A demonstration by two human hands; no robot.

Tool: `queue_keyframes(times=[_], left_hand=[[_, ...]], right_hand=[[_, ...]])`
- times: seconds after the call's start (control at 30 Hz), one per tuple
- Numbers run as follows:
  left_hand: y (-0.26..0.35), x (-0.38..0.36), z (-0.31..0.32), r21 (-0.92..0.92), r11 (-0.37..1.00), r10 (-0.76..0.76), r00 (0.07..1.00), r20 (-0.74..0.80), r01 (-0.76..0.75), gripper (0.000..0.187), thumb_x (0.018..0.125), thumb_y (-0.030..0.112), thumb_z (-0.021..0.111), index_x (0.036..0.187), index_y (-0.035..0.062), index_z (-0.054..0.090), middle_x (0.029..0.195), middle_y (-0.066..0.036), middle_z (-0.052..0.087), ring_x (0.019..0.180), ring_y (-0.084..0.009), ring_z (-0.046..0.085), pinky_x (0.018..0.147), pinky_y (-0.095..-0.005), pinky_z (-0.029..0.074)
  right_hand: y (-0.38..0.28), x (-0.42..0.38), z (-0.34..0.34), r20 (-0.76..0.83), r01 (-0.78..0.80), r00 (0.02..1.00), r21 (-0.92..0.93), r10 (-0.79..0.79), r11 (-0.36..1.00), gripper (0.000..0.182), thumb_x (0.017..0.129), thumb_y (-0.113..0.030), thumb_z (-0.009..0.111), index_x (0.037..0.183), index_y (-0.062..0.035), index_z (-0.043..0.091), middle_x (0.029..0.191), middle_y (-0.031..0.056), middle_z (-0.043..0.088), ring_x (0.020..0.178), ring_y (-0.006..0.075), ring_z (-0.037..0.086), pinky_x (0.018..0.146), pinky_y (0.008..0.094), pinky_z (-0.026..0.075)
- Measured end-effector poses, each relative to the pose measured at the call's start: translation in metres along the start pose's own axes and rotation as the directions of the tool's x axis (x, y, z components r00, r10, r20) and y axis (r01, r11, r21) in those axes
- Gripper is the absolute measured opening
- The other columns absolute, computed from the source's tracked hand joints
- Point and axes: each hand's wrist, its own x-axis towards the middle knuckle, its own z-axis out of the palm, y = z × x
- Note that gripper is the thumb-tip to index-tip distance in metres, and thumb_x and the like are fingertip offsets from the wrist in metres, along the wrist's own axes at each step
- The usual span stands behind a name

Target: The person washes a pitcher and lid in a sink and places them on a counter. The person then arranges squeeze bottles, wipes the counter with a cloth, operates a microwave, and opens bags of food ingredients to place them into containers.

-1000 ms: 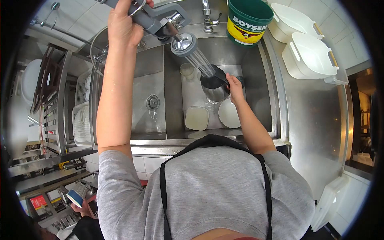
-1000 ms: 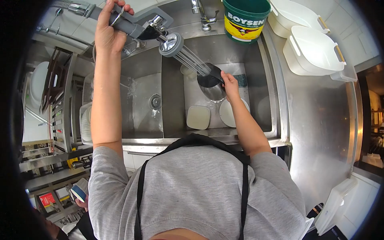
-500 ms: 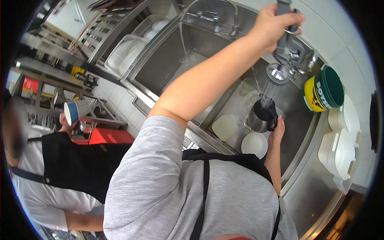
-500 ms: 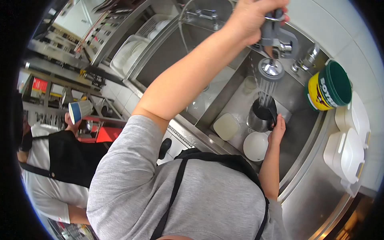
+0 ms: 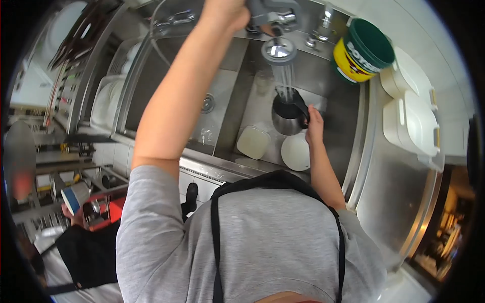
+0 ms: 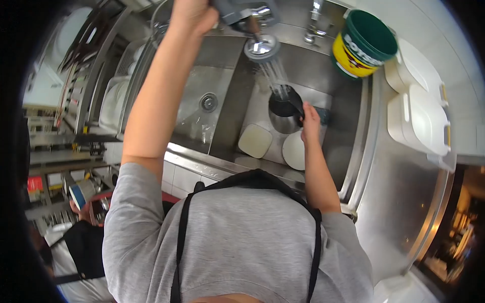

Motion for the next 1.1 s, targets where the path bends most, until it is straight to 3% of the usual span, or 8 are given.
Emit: queue_keyframes(times=[0.17, 0.4, 1.1], left_hand=[[-0.006, 0.003, 0.001, 0.068, 0.998, 0.015, 0.998, 0.065, -0.019, 0.017, 0.082, 0.018, 0.063, 0.077, 0.0042, 0.055, 0.070, -0.005, 0.056, 0.063, -0.0159, 0.057, 0.059, -0.0278, 0.048], [-0.006, 0.000, 0.004, -0.003, 1.000, -0.001, 0.988, 0.156, 0.002, 0.017, 0.083, 0.017, 0.063, 0.075, 0.0051, 0.053, 0.071, -0.005, 0.055, 0.066, -0.0164, 0.056, 0.062, -0.0282, 0.047], [0.009, 0.005, -0.011, 0.075, 0.997, -0.005, 0.995, 0.101, -0.003, 0.016, 0.083, 0.018, 0.062, 0.079, 0.0050, 0.055, 0.072, -0.005, 0.056, 0.065, -0.0162, 0.056, 0.061, -0.0284, 0.047]], right_hand=[[-0.003, -0.003, 0.004, -0.019, 0.012, 1.000, 0.023, -0.011, 1.000, 0.029, 0.087, -0.032, 0.059, 0.067, -0.0123, 0.054, 0.059, -0.0071, 0.045, 0.053, 0.0033, 0.036, 0.050, 0.0194, 0.028], [-0.002, -0.001, 0.001, -0.040, -0.010, 0.999, 0.055, 0.012, 0.998, 0.029, 0.087, -0.032, 0.059, 0.066, -0.0130, 0.054, 0.060, -0.0074, 0.045, 0.054, 0.0035, 0.036, 0.051, 0.0195, 0.028], [-0.005, -0.003, -0.003, -0.024, 0.008, 1.000, 0.007, -0.008, 1.000, 0.032, 0.087, -0.032, 0.059, 0.062, -0.0153, 0.050, 0.058, -0.0079, 0.042, 0.052, 0.0031, 0.035, 0.050, 0.0195, 0.027]])
